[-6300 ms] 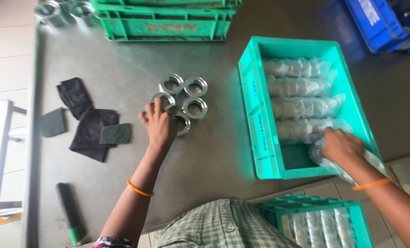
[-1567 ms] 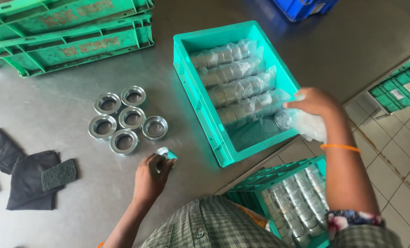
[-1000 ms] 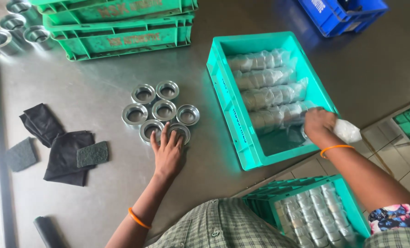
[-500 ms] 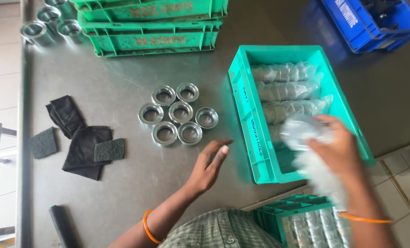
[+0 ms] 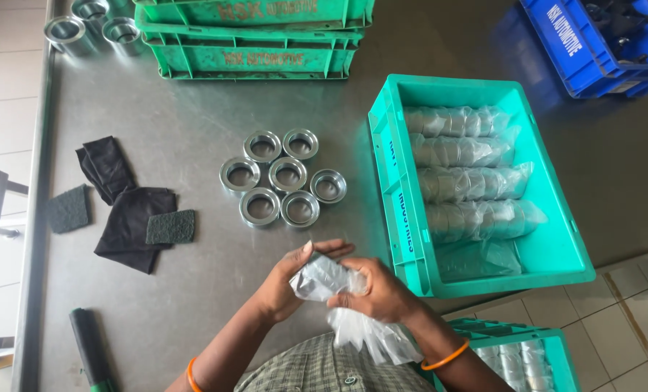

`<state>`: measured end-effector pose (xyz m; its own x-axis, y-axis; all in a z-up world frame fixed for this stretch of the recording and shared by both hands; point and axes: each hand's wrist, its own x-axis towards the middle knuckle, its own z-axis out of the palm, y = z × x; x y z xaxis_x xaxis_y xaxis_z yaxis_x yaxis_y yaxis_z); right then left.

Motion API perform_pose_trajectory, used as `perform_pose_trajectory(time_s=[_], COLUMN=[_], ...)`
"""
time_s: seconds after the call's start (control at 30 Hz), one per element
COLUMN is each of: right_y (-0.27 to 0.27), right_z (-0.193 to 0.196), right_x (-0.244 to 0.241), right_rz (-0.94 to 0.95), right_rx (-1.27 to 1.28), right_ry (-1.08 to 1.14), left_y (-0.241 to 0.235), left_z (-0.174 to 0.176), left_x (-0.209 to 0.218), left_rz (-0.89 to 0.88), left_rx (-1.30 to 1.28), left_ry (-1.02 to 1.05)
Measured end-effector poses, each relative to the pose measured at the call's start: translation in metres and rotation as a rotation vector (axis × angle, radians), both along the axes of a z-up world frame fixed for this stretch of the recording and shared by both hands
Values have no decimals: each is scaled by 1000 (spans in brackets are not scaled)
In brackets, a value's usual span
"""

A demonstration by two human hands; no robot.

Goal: The person wraps metal rings in small plastic bags and places the wrapped rings into a blue plastic crate on a metal table.

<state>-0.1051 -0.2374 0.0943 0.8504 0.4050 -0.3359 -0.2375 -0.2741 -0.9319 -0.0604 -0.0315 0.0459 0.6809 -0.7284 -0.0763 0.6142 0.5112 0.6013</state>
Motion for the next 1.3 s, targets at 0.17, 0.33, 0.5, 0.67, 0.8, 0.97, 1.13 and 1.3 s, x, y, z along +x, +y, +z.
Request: perform_pose_trajectory(time_s=[0.17, 0.33, 0.5, 0.67, 0.8, 0.97, 1.13, 1.3], right_y=[5, 1, -4, -40, -62, -68, -55, -53], right_z=[11, 4, 10, 19, 56, 16, 11, 8], right_x=[3, 4, -8, -21, -33, -42, -46, -43], right_rz=[-13, -182, -408, -615, -746, -663, -611, -551], right_rx=[-66, -199, -265, -36, 58, 107, 157, 212], right_ry=[-309, -455, -472, -562, -528, -438, -381, -314], left_y=[-18, -30, -27, 1, 37, 43, 40, 31], left_z=[-15, -36, -70, -42, -41, -21, -61, -25], left_x=[0, -4, -10, 1, 11, 7, 14, 22], left_rz=[47, 197, 287, 351, 385, 185, 304, 669], left_rx=[-101, -4, -118, 18, 823, 1721, 1933, 1711], left_ry=[319, 515, 543, 431, -158, -798, -1080, -1235])
